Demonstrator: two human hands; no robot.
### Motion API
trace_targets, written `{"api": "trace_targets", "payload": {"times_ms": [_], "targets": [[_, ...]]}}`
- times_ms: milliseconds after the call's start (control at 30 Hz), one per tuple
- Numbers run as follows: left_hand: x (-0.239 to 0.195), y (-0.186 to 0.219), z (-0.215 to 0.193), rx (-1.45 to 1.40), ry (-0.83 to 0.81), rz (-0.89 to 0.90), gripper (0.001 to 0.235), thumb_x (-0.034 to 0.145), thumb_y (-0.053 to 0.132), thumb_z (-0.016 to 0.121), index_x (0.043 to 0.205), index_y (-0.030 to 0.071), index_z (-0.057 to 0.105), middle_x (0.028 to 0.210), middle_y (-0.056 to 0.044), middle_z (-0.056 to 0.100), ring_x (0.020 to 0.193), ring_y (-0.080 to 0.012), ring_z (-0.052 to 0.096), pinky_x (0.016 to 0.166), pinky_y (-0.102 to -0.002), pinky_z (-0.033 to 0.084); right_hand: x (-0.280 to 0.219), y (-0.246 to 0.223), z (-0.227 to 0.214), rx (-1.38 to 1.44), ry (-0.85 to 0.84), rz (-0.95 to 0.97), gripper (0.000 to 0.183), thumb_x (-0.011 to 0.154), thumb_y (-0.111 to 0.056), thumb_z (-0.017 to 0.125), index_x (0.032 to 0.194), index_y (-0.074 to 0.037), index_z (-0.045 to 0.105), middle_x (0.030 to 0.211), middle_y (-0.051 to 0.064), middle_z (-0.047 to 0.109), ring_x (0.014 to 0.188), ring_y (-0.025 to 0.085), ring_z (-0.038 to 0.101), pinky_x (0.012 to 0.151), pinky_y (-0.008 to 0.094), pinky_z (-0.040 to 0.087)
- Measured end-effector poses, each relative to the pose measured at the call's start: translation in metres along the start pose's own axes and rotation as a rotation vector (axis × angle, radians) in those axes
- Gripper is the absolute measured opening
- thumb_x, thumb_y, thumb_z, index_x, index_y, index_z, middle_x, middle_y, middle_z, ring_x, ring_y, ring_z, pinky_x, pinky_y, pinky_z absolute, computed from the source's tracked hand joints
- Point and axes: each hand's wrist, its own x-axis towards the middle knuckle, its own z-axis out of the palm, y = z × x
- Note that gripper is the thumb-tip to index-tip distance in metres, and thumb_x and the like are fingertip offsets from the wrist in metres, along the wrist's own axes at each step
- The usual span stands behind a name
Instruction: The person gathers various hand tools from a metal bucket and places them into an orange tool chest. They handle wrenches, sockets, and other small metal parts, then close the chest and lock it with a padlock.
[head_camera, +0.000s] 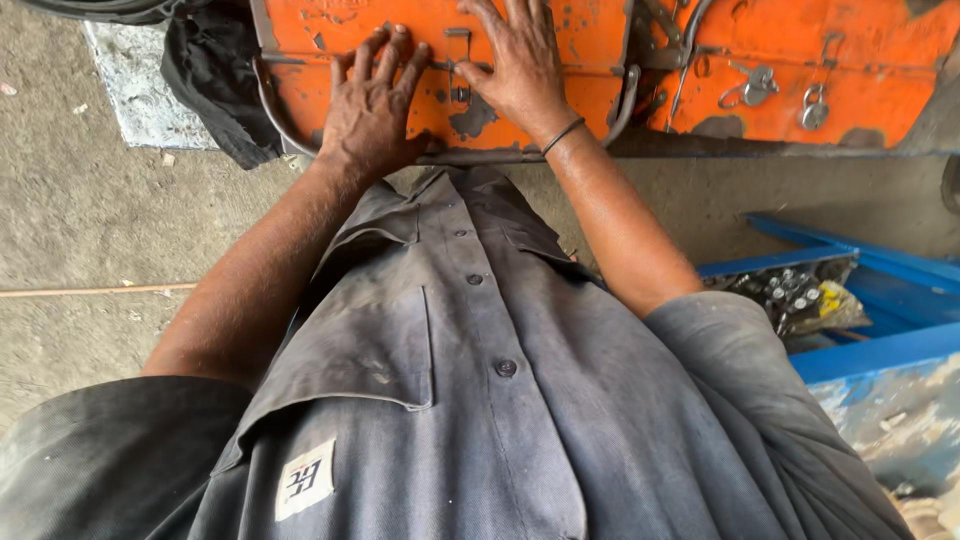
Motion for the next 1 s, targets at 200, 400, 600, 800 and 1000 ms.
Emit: {"api": "trace_targets", "payload": {"times_ms": [200,400,600,800,1000], "targets": [[0.013,0.01,0.001,0.025,0.036,-0.049,0.074,0.094,0.06,0.077,0.147,0.012,0.056,0.152,-0.017,0.044,0.138,-0.0427,0.035,0.108,-0.071,0.03,-0.042,0.026,-0.012,0.025,0.289,0.248,0.039,0.095,-0.026,0.087,0.124,-0.016,0.062,0.13,0.01,0.056,0.126,0.035,0.053,0.111,0.049,0.045],[0.017,0.013,0.012,0.132,0.129,-0.009,0.077,0.089,0.066,0.082,0.133,0.007,0.06,0.14,-0.02,0.047,0.126,-0.0431,0.04,0.094,-0.061,0.038,-0.121,0.14,-0.049,-0.019,0.82,0.852,0.022,0.097,-0.025,0.086,0.106,-0.013,0.069,0.097,0.001,0.073,0.087,0.025,0.074,0.084,0.037,0.057],[0.02,0.016,0.016,0.143,0.122,-0.042,0.078,0.087,0.065,0.085,0.128,0.003,0.06,0.132,-0.021,0.047,0.123,-0.0417,0.041,0.094,-0.059,0.037,-0.196,0.222,-0.093,-0.562,0.632,0.773,0.043,0.065,-0.018,0.089,0.102,-0.007,0.071,0.093,0.016,0.067,0.092,0.039,0.065,0.086,0.05,0.051],[0.021,0.012,0.014,0.098,0.214,-0.023,0.074,0.081,0.056,0.087,0.127,0.004,0.062,0.129,-0.021,0.05,0.12,-0.0423,0.042,0.09,-0.057,0.039,-0.208,0.234,-0.108,-0.103,0.335,0.985,0.035,0.067,-0.028,0.095,0.085,-0.006,0.073,0.077,0.008,0.074,0.071,0.025,0.07,0.067,0.042,0.055],[0.012,-0.006,0.003,-0.15,0.311,0.015,0.047,0.092,0.037,0.086,0.119,0.005,0.065,0.128,-0.019,0.055,0.119,-0.0399,0.049,0.094,-0.056,0.043,-0.194,0.184,-0.115,0.059,0.489,0.925,0.031,0.083,-0.03,0.096,0.087,-0.004,0.08,0.091,0.009,0.072,0.083,0.019,0.066,0.074,0.037,0.056]]}}
